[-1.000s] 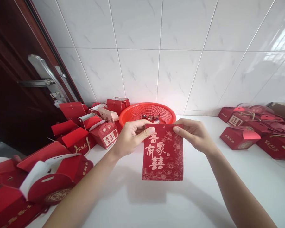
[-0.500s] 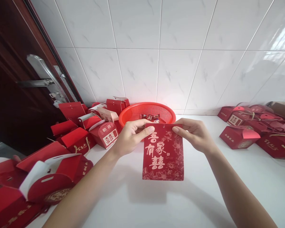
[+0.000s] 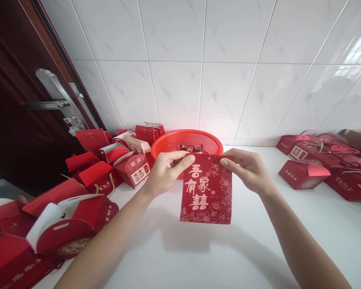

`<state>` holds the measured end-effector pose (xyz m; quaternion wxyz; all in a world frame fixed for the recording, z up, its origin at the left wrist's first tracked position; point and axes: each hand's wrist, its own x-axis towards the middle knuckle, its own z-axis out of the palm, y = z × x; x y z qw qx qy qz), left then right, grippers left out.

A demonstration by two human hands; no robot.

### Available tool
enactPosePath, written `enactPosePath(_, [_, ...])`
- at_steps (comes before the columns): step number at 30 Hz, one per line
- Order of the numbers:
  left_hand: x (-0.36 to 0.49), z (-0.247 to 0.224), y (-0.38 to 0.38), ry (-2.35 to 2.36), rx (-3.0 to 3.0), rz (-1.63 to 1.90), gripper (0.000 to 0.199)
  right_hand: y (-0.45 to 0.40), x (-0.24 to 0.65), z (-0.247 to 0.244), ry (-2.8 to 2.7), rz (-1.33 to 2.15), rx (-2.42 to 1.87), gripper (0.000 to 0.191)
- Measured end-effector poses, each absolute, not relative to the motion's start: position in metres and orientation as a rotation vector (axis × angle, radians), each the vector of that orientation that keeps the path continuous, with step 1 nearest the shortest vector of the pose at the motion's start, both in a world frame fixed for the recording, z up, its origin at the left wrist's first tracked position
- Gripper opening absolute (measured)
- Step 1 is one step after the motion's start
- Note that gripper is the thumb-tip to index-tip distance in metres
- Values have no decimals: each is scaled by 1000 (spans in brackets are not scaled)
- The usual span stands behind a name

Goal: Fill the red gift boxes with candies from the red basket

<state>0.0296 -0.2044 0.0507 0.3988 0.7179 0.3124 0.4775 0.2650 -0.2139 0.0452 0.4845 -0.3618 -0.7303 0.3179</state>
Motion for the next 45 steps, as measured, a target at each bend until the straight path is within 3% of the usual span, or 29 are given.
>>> enactPosePath(39, [31,43,-197,846,1827,1226,44,-206,269,41,-1769,1000,-905,38])
enactPosePath(45, [31,39,-189,856,1444,959,28,-199,270,38,-1650,1301,-1004,38])
